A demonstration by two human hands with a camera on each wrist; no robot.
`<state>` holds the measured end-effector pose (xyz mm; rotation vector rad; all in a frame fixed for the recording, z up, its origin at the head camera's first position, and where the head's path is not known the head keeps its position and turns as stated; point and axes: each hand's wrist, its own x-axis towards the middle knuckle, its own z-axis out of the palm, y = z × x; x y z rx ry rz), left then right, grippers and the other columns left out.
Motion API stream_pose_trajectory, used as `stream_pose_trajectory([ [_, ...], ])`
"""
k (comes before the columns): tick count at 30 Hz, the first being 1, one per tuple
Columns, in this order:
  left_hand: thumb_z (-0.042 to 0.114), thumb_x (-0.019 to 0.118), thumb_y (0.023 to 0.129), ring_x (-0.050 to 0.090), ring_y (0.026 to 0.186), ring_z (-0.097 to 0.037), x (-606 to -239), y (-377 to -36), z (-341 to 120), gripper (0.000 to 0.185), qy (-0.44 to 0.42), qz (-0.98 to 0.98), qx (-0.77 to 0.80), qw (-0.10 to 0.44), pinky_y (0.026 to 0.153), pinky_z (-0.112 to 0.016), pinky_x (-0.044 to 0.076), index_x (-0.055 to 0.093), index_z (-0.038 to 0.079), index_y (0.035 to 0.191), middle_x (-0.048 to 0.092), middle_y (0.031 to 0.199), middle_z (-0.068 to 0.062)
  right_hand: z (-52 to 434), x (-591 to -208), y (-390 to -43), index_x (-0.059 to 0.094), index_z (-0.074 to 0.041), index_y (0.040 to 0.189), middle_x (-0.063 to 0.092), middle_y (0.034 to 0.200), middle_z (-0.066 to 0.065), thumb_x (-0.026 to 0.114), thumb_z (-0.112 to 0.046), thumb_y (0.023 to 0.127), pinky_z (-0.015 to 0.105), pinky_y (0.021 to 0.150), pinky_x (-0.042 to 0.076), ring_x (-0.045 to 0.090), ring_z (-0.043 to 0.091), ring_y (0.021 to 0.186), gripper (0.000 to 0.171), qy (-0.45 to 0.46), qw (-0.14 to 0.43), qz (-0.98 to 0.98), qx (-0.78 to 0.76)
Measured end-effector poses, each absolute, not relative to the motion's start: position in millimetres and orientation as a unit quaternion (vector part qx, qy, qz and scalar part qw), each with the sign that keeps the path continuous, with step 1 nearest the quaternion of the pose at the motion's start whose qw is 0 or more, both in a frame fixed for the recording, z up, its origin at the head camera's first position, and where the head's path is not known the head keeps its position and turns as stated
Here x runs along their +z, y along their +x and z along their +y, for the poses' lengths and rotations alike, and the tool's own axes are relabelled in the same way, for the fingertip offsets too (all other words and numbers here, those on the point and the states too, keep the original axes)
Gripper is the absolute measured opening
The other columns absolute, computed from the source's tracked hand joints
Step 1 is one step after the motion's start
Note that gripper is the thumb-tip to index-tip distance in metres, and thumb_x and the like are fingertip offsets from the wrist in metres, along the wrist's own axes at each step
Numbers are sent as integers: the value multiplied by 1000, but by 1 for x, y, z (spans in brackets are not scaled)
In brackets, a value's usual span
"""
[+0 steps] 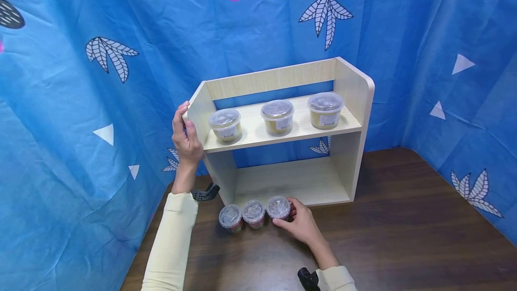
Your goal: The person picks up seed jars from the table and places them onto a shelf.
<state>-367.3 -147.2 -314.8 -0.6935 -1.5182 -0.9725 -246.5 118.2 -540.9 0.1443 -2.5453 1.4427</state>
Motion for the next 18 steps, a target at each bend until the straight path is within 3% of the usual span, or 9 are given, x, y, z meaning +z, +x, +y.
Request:
stream_pose_trajectory([
  [9, 33, 39, 105, 53, 113, -33, -316, -369, -148, 45, -296, -650, -411, 567, 87, -38, 45, 48, 0, 135, 53, 141, -14, 121, -532, -248, 57, 1, 128, 65, 98, 6, 90, -33, 69, 35, 74, 54, 60, 16, 83, 76, 46, 109, -862, 493],
  [18, 20, 40, 103, 49, 127, -32, -317, -370, -148, 39, -308, -647, -419, 558, 99, -41, 48, 47, -2, 134, 48, 145, -18, 129, -524, -248, 57, 2, 129, 64, 97, 5, 89, -35, 71, 31, 72, 52, 60, 17, 83, 76, 36, 115, -866, 485],
])
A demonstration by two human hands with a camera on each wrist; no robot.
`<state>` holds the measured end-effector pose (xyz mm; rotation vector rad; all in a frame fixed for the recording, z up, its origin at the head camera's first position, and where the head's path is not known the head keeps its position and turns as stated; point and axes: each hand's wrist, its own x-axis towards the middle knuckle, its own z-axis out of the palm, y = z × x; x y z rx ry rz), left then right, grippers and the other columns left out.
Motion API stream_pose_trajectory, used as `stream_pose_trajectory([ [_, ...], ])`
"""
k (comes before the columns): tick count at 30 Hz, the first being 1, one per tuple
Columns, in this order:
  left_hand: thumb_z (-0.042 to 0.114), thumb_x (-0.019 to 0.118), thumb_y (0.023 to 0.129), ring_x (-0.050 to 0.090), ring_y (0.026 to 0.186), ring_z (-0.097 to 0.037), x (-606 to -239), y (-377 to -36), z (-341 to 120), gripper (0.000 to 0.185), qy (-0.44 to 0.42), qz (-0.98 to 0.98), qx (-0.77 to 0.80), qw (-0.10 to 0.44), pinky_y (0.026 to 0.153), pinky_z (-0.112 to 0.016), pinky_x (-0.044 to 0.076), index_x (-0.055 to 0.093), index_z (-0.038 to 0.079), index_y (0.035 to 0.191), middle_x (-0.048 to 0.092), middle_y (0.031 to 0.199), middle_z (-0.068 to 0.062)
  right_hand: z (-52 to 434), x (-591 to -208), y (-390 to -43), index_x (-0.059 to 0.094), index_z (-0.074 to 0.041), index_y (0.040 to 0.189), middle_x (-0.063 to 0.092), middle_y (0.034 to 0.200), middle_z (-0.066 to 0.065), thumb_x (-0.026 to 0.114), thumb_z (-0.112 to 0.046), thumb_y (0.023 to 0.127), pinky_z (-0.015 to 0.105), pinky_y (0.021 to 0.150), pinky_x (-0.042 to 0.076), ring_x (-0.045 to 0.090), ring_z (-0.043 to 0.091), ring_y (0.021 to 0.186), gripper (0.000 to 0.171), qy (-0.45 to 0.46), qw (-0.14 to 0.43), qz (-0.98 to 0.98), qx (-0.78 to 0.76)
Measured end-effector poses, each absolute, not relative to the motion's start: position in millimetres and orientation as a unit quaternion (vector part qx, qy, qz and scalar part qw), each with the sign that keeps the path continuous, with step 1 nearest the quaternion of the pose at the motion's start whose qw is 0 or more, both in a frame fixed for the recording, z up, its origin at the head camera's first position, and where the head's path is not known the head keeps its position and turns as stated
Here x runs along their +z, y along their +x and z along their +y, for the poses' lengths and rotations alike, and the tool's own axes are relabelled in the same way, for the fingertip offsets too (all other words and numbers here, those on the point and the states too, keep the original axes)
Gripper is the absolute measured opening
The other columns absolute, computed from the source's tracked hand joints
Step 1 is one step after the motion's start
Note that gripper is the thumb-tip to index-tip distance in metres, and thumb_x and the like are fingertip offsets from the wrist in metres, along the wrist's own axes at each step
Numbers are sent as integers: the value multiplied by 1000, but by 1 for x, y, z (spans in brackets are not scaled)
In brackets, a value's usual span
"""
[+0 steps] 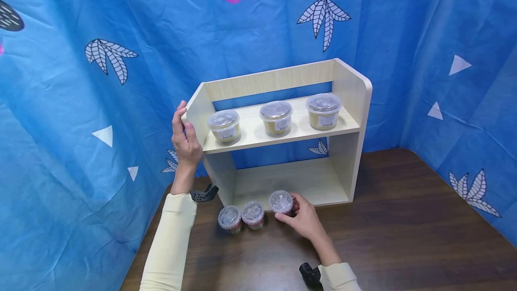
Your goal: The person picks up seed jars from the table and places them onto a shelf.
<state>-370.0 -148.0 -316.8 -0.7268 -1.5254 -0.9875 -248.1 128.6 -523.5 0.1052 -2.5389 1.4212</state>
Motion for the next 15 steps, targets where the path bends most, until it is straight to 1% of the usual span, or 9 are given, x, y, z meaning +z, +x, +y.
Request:
stream_pose_trajectory([
  [4, 9, 41, 98, 51, 127, -34, -315, -370, -148, 36, -315, -643, -427, 552, 100, -41, 47, 47, -5, 131, 48, 144, -22, 133, -522, -250, 56, 2, 129, 64, 98, 8, 89, -35, 71, 31, 72, 52, 60, 18, 83, 76, 30, 119, -867, 482],
  [6, 4, 42, 94, 53, 124, -37, -315, -371, -148, 37, -321, -640, -435, 547, 97, -43, 49, 47, -6, 129, 48, 142, -23, 135, -522, -252, 56, 2, 129, 64, 99, 8, 89, -35, 72, 31, 72, 51, 60, 18, 83, 76, 28, 121, -867, 482],
  [8, 2, 41, 91, 55, 119, -40, -315, -372, -148, 38, -326, -638, -439, 543, 94, -46, 51, 46, -8, 128, 49, 140, -24, 136, -522, -252, 56, 2, 129, 64, 98, 9, 88, -35, 72, 31, 72, 52, 60, 18, 82, 75, 28, 124, -867, 482],
  [11, 5, 39, 91, 57, 112, -38, -314, -371, -148, 39, -324, -641, -436, 542, 89, -43, 53, 46, -6, 128, 51, 138, -22, 139, -522, -254, 56, 2, 129, 64, 98, 9, 88, -35, 72, 31, 72, 52, 61, 18, 82, 75, 25, 128, -866, 483],
  [15, 17, 38, 96, 55, 111, -34, -313, -370, -149, 41, -317, -649, -422, 548, 85, -36, 50, 47, -1, 131, 52, 139, -17, 144, -522, -255, 55, 3, 130, 64, 100, 10, 88, -35, 73, 32, 73, 53, 62, 20, 84, 76, 18, 129, -866, 482],
])
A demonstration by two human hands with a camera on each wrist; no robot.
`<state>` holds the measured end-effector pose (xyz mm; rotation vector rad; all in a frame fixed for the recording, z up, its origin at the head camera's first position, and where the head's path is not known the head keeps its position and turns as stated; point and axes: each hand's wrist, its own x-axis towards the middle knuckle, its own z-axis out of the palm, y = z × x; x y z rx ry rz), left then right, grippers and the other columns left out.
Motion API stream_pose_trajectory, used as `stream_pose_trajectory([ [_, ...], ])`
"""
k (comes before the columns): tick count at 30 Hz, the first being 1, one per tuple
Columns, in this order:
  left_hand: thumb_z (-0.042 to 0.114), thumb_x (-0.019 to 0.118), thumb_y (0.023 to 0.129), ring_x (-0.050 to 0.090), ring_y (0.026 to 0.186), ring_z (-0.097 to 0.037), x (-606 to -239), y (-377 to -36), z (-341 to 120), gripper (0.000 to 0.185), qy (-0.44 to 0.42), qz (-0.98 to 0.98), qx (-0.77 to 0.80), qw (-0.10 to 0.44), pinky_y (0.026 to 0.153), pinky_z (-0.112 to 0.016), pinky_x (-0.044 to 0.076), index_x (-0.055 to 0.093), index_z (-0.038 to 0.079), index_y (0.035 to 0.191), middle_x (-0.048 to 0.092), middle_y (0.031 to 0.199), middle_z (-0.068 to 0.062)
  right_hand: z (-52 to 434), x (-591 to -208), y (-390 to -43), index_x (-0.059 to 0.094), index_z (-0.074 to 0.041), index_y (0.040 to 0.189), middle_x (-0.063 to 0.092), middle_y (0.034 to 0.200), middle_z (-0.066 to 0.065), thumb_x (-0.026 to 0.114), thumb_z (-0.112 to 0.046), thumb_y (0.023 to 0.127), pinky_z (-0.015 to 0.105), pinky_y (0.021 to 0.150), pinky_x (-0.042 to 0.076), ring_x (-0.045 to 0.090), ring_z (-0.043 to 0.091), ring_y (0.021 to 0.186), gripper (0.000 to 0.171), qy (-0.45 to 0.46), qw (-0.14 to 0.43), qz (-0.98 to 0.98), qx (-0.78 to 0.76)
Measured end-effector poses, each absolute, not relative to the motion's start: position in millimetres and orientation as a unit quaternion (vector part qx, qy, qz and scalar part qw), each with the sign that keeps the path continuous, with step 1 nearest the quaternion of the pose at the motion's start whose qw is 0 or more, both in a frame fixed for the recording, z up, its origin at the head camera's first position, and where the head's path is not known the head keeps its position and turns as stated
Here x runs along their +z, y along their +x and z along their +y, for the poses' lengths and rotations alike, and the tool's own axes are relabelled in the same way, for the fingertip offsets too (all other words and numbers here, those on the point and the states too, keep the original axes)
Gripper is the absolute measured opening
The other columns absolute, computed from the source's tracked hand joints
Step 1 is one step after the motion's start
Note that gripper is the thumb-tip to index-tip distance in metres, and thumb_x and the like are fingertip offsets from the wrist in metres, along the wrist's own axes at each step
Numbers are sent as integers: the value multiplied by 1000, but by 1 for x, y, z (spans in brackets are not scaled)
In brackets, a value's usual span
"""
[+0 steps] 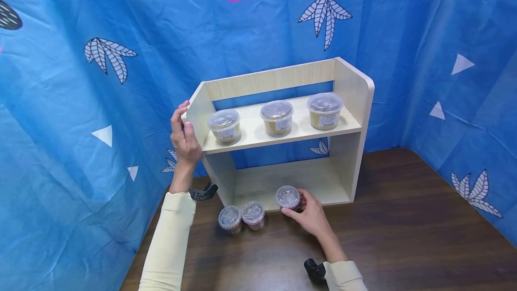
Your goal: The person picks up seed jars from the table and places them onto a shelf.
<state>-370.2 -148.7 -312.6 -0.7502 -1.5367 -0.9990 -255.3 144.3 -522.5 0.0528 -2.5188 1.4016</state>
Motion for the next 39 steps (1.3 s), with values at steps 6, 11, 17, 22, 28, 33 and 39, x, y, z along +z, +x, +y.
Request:
stream_pose_trajectory([
  [6, 24, 38, 98, 51, 107, -35, -312, -370, -149, 46, -307, -659, -409, 551, 80, -38, 46, 47, 0, 137, 53, 140, -15, 151, -525, -258, 53, 3, 131, 65, 101, 13, 87, -36, 74, 32, 74, 53, 63, 22, 85, 77, 11, 129, -866, 482],
  [11, 20, 38, 96, 51, 113, -35, -312, -370, -148, 45, -313, -655, -413, 550, 86, -40, 46, 48, -1, 134, 52, 142, -16, 157, -524, -260, 52, 4, 133, 65, 104, 15, 85, -37, 76, 35, 76, 54, 64, 24, 88, 78, 4, 133, -868, 477],
  [17, 14, 38, 93, 47, 125, -33, -309, -369, -147, 43, -322, -655, -416, 543, 97, -44, 46, 48, -2, 132, 47, 145, -19, 162, -522, -263, 49, 6, 134, 64, 109, 19, 85, -36, 77, 42, 80, 54, 64, 28, 92, 80, -5, 135, -865, 483],
  [22, 13, 37, 94, 49, 122, -31, -310, -370, -147, 42, -322, -652, -415, 546, 95, -44, 49, 47, -1, 133, 49, 143, -16, 164, -524, -264, 49, 6, 134, 64, 108, 20, 85, -35, 77, 42, 81, 54, 64, 29, 92, 79, -8, 138, -864, 483],
  [28, 22, 36, 99, 49, 122, -31, -312, -371, -146, 43, -322, -651, -414, 549, 95, -43, 49, 45, -2, 134, 51, 140, -16, 170, -528, -265, 51, 5, 133, 65, 108, 19, 84, -36, 77, 39, 80, 53, 64, 29, 95, 77, -18, 147, -867, 476],
  [33, 22, 36, 99, 50, 118, -32, -313, -371, -146, 45, -313, -655, -411, 551, 92, -42, 50, 45, -2, 136, 52, 140, -16, 174, -528, -266, 48, 5, 135, 64, 112, 22, 83, -38, 79, 44, 84, 53, 64, 31, 97, 79, -26, 143, -868, 474],
  [39, 17, 37, 97, 52, 107, -33, -314, -371, -146, 47, -300, -660, -407, 555, 81, -41, 52, 44, -1, 139, 53, 139, -14, 177, -528, -268, 47, 6, 136, 63, 114, 24, 82, -39, 79, 46, 85, 52, 63, 33, 98, 81, -34, 138, -872, 467],
])
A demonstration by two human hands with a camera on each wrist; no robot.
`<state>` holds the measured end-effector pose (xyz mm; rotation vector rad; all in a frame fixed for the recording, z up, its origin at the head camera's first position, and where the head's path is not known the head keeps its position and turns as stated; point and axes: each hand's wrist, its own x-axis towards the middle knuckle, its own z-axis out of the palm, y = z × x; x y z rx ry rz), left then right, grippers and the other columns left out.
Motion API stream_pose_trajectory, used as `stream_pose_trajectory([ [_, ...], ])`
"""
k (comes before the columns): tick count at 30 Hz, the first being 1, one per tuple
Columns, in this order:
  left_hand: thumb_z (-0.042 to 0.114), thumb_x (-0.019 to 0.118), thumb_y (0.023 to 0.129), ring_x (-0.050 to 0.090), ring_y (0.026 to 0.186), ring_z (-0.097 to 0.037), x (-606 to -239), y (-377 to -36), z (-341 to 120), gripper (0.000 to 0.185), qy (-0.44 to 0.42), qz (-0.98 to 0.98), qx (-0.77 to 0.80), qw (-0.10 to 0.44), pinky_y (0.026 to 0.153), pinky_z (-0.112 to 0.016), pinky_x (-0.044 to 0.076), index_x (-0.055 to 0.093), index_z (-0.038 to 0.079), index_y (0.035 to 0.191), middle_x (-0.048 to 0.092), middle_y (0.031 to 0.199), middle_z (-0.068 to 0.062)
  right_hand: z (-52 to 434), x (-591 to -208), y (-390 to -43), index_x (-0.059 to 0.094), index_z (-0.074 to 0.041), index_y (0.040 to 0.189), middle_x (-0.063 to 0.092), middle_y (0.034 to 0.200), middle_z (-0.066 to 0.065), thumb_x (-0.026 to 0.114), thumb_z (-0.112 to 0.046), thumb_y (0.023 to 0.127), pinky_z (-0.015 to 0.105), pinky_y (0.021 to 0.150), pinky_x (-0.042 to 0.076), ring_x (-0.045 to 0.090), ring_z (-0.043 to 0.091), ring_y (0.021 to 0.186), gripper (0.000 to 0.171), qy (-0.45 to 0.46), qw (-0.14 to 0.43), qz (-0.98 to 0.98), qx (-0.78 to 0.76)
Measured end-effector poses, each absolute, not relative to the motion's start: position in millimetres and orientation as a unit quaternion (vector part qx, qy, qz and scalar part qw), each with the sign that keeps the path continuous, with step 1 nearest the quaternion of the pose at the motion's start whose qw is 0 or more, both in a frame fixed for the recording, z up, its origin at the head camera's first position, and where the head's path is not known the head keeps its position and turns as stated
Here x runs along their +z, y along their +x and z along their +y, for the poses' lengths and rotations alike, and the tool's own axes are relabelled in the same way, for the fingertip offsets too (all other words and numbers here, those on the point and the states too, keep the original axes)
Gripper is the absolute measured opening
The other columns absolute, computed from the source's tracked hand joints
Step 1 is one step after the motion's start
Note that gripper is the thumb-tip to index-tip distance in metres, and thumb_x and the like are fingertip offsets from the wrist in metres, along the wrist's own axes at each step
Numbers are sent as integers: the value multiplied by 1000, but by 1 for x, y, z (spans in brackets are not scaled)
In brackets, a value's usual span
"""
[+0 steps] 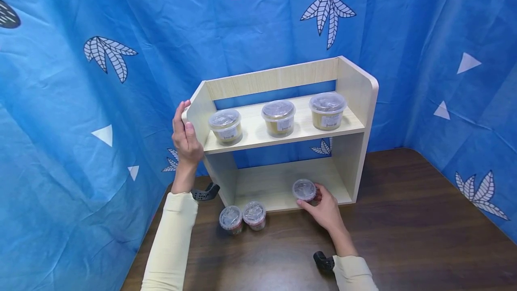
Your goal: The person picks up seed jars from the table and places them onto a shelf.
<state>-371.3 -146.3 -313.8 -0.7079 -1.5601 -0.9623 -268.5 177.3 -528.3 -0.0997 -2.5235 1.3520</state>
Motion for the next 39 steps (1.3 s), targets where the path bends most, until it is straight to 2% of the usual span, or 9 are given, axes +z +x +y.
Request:
stream_pose_trajectory([
  [6, 19, 38, 98, 52, 110, -33, -314, -371, -146, 44, -305, -658, -409, 554, 81, -46, 54, 46, 0, 137, 53, 138, -15, 181, -529, -271, 48, 5, 136, 64, 112, 23, 82, -37, 79, 46, 84, 51, 63, 32, 97, 78, -39, 145, -872, 465],
  [15, 34, 35, 103, 53, 111, -32, -313, -372, -145, 49, -307, -655, -408, 557, 84, -43, 52, 46, 0, 137, 54, 138, -15, 184, -530, -274, 48, 5, 136, 64, 113, 24, 82, -38, 80, 47, 85, 50, 63, 33, 100, 79, -43, 144, -875, 461],
  [39, 32, 36, 103, 52, 116, -31, -313, -372, -145, 46, -310, -649, -413, 558, 90, -45, 52, 46, 0, 136, 52, 140, -15, 187, -535, -278, 43, 8, 140, 62, 118, 29, 78, -40, 83, 52, 88, 50, 62, 38, 103, 82, -33, 131, -883, 450],
])
